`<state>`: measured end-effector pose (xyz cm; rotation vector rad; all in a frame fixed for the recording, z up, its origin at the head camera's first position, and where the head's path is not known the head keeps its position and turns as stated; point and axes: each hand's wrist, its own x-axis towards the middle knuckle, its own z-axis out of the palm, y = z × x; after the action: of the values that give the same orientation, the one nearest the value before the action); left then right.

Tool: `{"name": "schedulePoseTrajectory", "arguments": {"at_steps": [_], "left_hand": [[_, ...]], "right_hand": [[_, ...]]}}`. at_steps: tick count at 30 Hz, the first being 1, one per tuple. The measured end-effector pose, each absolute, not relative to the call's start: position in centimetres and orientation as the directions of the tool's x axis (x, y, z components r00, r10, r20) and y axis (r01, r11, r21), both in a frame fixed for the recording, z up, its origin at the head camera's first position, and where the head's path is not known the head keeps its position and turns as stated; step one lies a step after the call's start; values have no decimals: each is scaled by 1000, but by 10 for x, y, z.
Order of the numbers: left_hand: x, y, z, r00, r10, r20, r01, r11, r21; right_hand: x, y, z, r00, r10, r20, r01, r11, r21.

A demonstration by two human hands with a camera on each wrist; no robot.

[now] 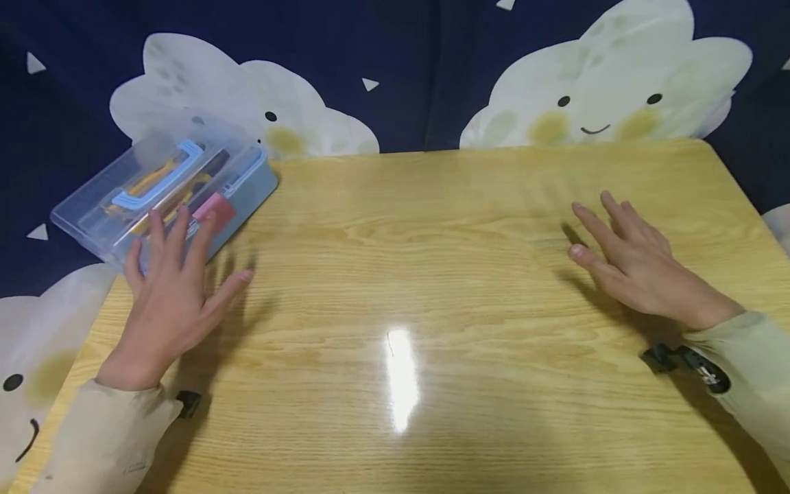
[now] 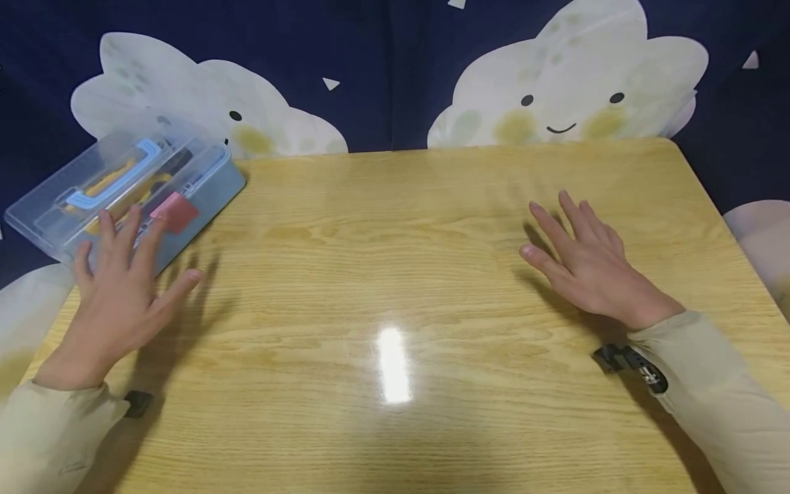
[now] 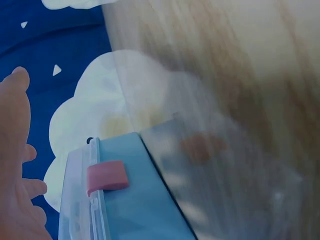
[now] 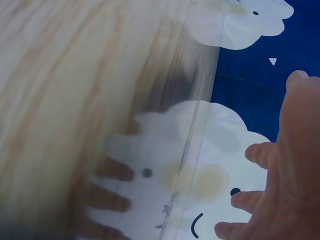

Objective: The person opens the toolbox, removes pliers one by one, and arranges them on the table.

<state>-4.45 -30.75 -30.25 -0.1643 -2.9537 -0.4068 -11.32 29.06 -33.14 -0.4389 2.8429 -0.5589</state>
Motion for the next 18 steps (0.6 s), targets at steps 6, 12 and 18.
{"name": "schedulePoseTrajectory", "arguments": {"at_steps": [6,12,18], "left_hand": [[-46,-312,-298,-962,52,270,131,950,283],[-50,-317,-296,-943,15,331,119,948,296],[-55,-317,-293,-921,-69,383,87,922,376]], "right_hand": [[-115,287,-330,-932,-338,-127,-258,869,-423],[-119,285,-329,-928,-365,-77,-293,841,-455],[-121,285,-329,-933,-348,-85,-264,828,-495]]}}
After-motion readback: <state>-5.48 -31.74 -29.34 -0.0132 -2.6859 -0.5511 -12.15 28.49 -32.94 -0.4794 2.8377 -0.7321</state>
